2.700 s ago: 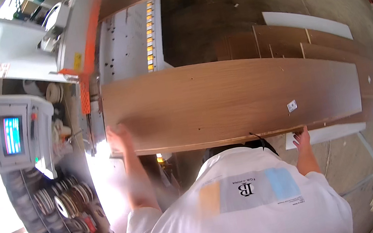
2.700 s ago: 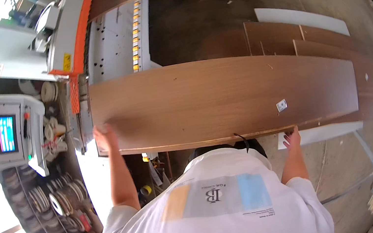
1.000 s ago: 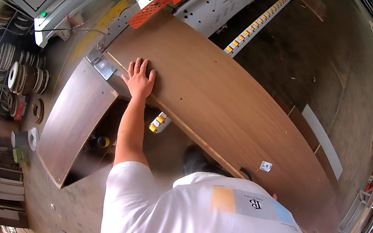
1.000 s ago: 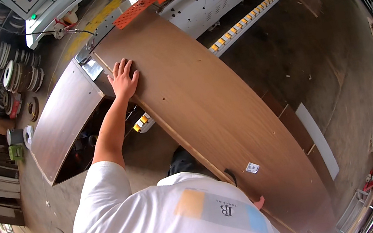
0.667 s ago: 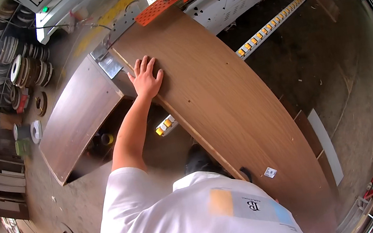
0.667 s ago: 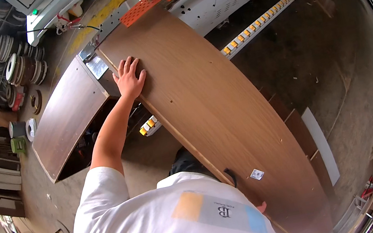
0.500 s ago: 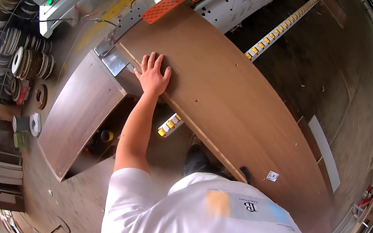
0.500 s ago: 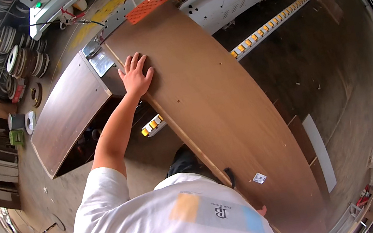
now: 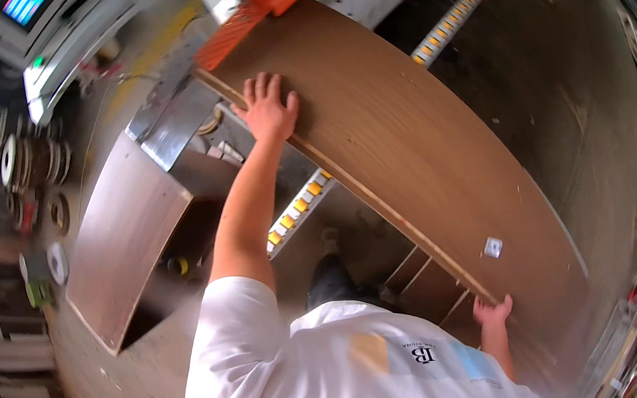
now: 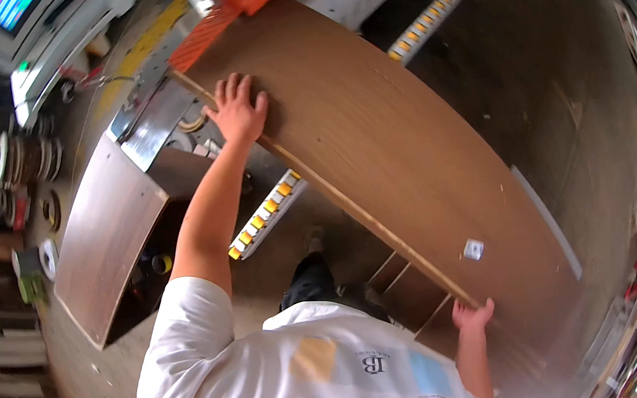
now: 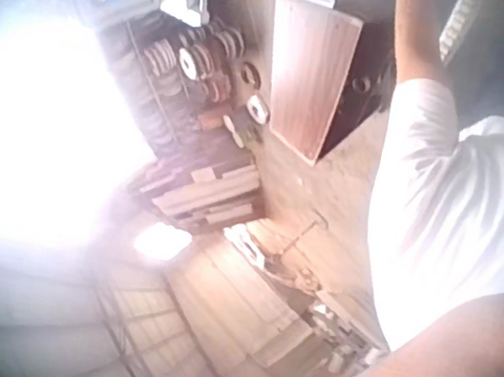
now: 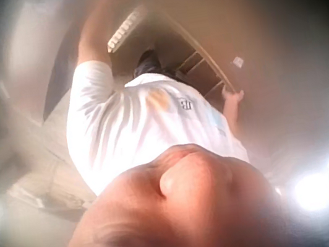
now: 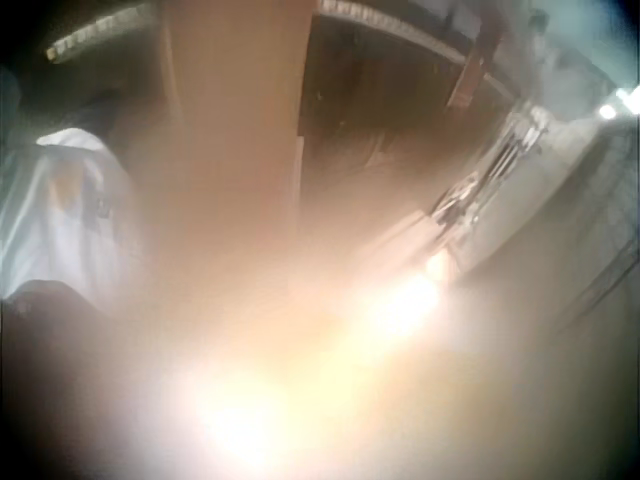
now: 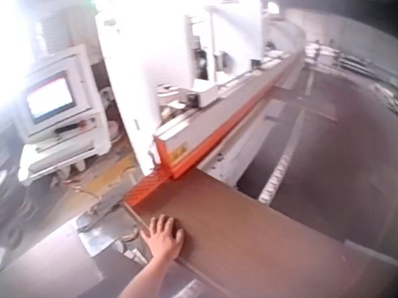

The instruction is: The person repeatedly picks up large rectangular wooden boards from a stack on the floor and places them onto a conveyor belt of an edge banding machine. The boards are fed through the machine one at a time to apply a strip of material to their edges. The person handles the boards by hand, positioning them carefully for the machine to process.

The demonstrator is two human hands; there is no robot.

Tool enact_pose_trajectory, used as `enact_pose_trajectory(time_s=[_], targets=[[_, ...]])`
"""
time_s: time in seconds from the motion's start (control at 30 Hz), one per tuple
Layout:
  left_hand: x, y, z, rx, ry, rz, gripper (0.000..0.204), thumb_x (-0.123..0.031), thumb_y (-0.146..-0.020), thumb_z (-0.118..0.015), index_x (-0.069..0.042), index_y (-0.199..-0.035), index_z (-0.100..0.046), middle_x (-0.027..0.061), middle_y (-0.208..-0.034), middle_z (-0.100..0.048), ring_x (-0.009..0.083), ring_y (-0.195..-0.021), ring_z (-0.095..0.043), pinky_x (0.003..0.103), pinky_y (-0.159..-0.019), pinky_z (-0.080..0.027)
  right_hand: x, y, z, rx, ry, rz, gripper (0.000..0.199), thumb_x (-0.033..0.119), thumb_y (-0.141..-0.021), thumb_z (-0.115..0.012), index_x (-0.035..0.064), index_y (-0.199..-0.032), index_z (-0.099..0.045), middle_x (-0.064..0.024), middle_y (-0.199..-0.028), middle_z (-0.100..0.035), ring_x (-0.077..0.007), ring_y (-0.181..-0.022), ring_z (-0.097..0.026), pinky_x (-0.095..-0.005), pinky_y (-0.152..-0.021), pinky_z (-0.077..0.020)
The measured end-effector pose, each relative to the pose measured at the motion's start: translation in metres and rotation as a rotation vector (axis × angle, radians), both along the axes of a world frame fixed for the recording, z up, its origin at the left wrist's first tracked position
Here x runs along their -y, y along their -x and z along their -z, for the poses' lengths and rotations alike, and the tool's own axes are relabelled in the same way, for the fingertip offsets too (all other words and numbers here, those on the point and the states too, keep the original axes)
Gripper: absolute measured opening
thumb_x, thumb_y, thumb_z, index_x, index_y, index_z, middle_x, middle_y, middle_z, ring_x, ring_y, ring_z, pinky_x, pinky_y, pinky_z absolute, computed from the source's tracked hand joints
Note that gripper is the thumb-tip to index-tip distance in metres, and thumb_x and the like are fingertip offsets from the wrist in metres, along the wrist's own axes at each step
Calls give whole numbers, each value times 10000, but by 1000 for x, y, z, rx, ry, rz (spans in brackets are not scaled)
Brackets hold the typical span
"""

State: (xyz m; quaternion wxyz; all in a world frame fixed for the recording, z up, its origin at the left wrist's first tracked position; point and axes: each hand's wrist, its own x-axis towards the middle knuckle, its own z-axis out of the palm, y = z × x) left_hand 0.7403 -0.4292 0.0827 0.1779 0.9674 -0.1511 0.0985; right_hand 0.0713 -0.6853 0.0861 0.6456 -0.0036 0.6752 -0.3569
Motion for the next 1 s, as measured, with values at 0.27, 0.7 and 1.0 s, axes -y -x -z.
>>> enact_pose_trajectory(time_s=[0.27,0.7,1.0], targets=[[76,21,10,79,-15,120,448,-348,-887,-618,-180,-1302,-596,15,-1411,-553,257,-1367,-422,655,-1072,-262,5,2,-10,-78,157,-497,669,461,-952,-561,114,-1485,-355,-154,-1351,-564,-251,-1176,-586,-388,-979,-472],[167,482,101,-1484,27,1084,231,-227,-951,-616,-37,-1070,-675,43,-904,-701,128,-815,-673,283,-719,-523,-286,238,108,-381,-260,-882,258,316,-939,-624,70,-946,-700,-39,-839,-695,-133,-713,-639,-313,-625,-516],[329,710,218,-1826,-244,926,333,-252,-986,-546,-51,-1245,-609,85,-1046,-700,183,-915,-680,326,-790,-553,-492,265,140,-604,-134,-488,387,380,-987,-499,61,-1068,-702,-131,-1000,-708,-258,-945,-659,-376,-859,-505]])
